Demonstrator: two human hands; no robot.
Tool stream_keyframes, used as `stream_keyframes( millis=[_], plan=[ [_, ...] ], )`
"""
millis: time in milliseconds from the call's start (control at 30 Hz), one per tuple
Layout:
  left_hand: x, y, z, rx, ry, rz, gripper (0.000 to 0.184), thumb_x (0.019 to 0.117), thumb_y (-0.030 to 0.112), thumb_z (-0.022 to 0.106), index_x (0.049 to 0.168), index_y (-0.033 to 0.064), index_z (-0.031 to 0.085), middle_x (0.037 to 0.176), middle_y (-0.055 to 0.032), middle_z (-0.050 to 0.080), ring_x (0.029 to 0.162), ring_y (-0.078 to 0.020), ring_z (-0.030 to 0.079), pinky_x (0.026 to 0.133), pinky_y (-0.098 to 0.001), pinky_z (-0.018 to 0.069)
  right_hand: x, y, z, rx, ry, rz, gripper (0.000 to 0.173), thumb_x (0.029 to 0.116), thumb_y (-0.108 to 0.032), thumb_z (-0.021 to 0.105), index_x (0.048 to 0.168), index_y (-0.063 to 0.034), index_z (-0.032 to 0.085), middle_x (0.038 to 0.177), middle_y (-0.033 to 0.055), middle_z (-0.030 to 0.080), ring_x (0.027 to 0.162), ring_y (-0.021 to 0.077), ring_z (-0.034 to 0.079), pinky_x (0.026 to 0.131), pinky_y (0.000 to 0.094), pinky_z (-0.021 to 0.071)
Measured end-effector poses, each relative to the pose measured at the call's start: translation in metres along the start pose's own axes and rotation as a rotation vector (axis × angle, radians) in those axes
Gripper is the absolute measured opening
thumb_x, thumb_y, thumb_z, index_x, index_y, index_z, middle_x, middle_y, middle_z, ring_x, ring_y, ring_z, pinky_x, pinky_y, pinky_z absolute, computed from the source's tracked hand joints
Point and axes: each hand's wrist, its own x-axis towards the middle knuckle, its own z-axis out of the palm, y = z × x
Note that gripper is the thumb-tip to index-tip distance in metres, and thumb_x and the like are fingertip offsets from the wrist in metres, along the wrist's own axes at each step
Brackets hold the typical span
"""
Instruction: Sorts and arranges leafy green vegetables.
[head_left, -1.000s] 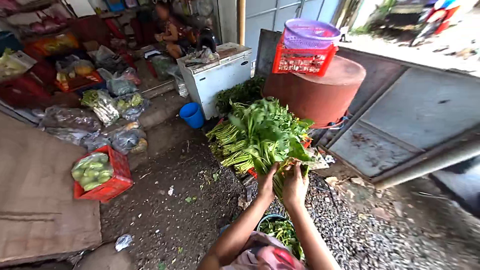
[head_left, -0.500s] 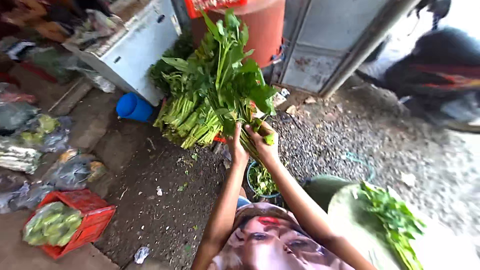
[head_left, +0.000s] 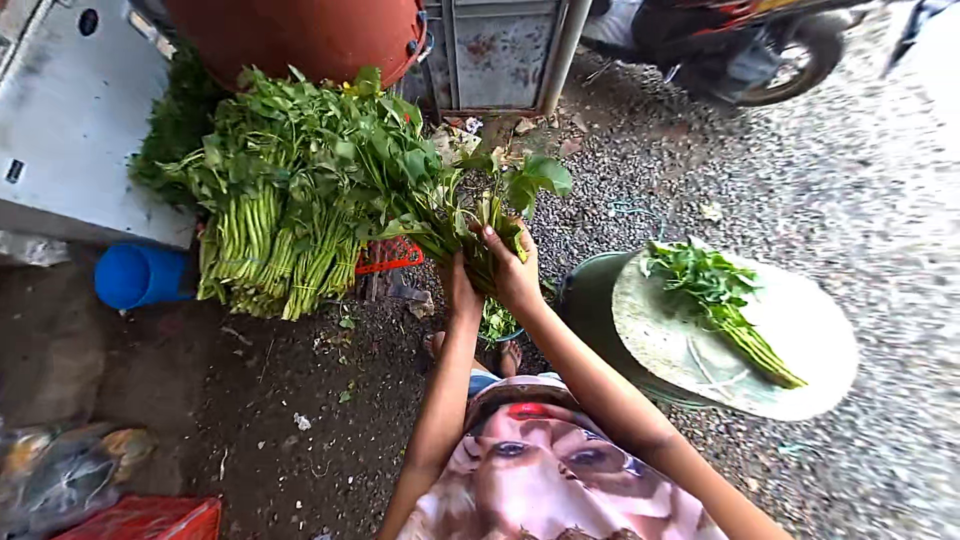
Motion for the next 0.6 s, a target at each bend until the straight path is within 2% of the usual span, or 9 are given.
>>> stream_keyframes(
  millis=[100, 167, 200, 267, 333, 400, 467, 533, 600],
  plan=[
    [0.001, -0.007, -0.003, -0.049, -0.013, -0.044, 0.050, 0.1018, 0.040, 0.061, 0.144, 0.0165, 0.048, 0.125, -0.0055, 0.067, 0.109, -0.0162, 0.066, 0.092, -0.0386, 0.0579, -0.006, 0.008, -0.003, -0.071, -0.017, -0.118, 0.038, 0.0981, -0.021, 0.071, 0.134, -0.0113, 0.062, 0.124, 0.0066, 0.068, 0.108, 0.0177, 0.068, 0.091, 0.0402, 0.0596],
    [0.002, -0.010, -0.007, -0.089, -0.025, -0.048, 0.039, 0.1030, 0.033, 0.058, 0.137, 0.0147, 0.053, 0.114, -0.0046, 0.069, 0.100, -0.0145, 0.068, 0.085, -0.0360, 0.0595, -0.012, 0.009, -0.003, -0.054, -0.029, -0.110, 0.036, 0.0982, -0.024, 0.071, 0.131, -0.0103, 0.064, 0.121, 0.0059, 0.070, 0.106, 0.0162, 0.068, 0.090, 0.0388, 0.0600],
    [0.002, -0.012, -0.011, -0.114, -0.049, -0.053, 0.036, 0.1054, 0.033, 0.053, 0.137, 0.0155, 0.051, 0.114, -0.0039, 0.068, 0.100, -0.0139, 0.068, 0.086, -0.0355, 0.0592, -0.015, 0.009, -0.002, -0.030, -0.018, -0.078, 0.033, 0.0992, -0.025, 0.070, 0.128, -0.0105, 0.065, 0.116, 0.0054, 0.070, 0.102, 0.0155, 0.069, 0.087, 0.0380, 0.0604],
    [0.002, -0.014, -0.017, -0.177, -0.071, -0.056, 0.031, 0.1080, 0.038, 0.045, 0.129, 0.0190, 0.057, 0.108, -0.0013, 0.070, 0.096, -0.0127, 0.069, 0.083, -0.0347, 0.0600, -0.020, 0.011, 0.001, 0.033, 0.015, -0.003, 0.028, 0.1030, -0.028, 0.063, 0.123, -0.0093, 0.066, 0.108, 0.0061, 0.070, 0.095, 0.0159, 0.069, 0.083, 0.0384, 0.0602],
    [-0.002, -0.013, -0.022, -0.213, -0.115, -0.007, 0.032, 0.1083, 0.039, 0.039, 0.119, 0.0180, 0.061, 0.103, -0.0002, 0.071, 0.094, -0.0119, 0.069, 0.083, -0.0338, 0.0601, -0.024, 0.011, 0.004, 0.101, 0.039, 0.093, 0.037, 0.1079, -0.035, 0.052, 0.131, -0.0073, 0.058, 0.114, 0.0093, 0.070, 0.102, 0.0198, 0.069, 0.089, 0.0419, 0.0596],
    [-0.005, -0.009, -0.026, -0.207, -0.199, 0.076, 0.035, 0.1080, 0.039, 0.037, 0.120, 0.0197, 0.063, 0.107, 0.0021, 0.072, 0.099, -0.0093, 0.069, 0.087, -0.0309, 0.0589, -0.025, 0.010, 0.006, 0.207, 0.038, 0.139, 0.042, 0.1111, -0.039, 0.040, 0.137, -0.0076, 0.050, 0.119, 0.0107, 0.071, 0.108, 0.0220, 0.070, 0.096, 0.0433, 0.0580],
    [-0.009, -0.007, -0.030, -0.191, -0.204, 0.090, 0.034, 0.1080, 0.041, 0.039, 0.124, 0.0212, 0.062, 0.104, 0.0031, 0.073, 0.096, -0.0075, 0.070, 0.085, -0.0289, 0.0595, -0.027, 0.009, 0.008, 0.239, 0.049, 0.157, 0.042, 0.1109, -0.045, 0.036, 0.132, -0.0130, 0.054, 0.109, 0.0059, 0.072, 0.100, 0.0172, 0.071, 0.091, 0.0383, 0.0592],
    [-0.011, -0.006, -0.032, -0.191, -0.204, 0.071, 0.031, 0.1072, 0.042, 0.044, 0.124, 0.0235, 0.061, 0.096, 0.0057, 0.071, 0.086, -0.0043, 0.069, 0.079, -0.0244, 0.0589, -0.026, 0.010, 0.011, 0.276, 0.033, 0.167, 0.034, 0.1109, -0.046, 0.034, 0.119, -0.0199, 0.054, 0.095, -0.0034, 0.064, 0.088, 0.0076, 0.066, 0.085, 0.0287, 0.0576],
    [-0.008, -0.005, -0.034, -0.267, -0.218, 0.029, 0.027, 0.1069, 0.038, 0.047, 0.123, 0.0222, 0.062, 0.096, 0.0047, 0.070, 0.084, -0.0048, 0.068, 0.078, -0.0233, 0.0585, -0.023, 0.009, 0.014, 0.319, 0.033, 0.195, 0.029, 0.1116, -0.043, 0.035, 0.116, -0.0200, 0.052, 0.088, -0.0055, 0.059, 0.081, 0.0046, 0.062, 0.081, 0.0238, 0.0559]
  ],
)
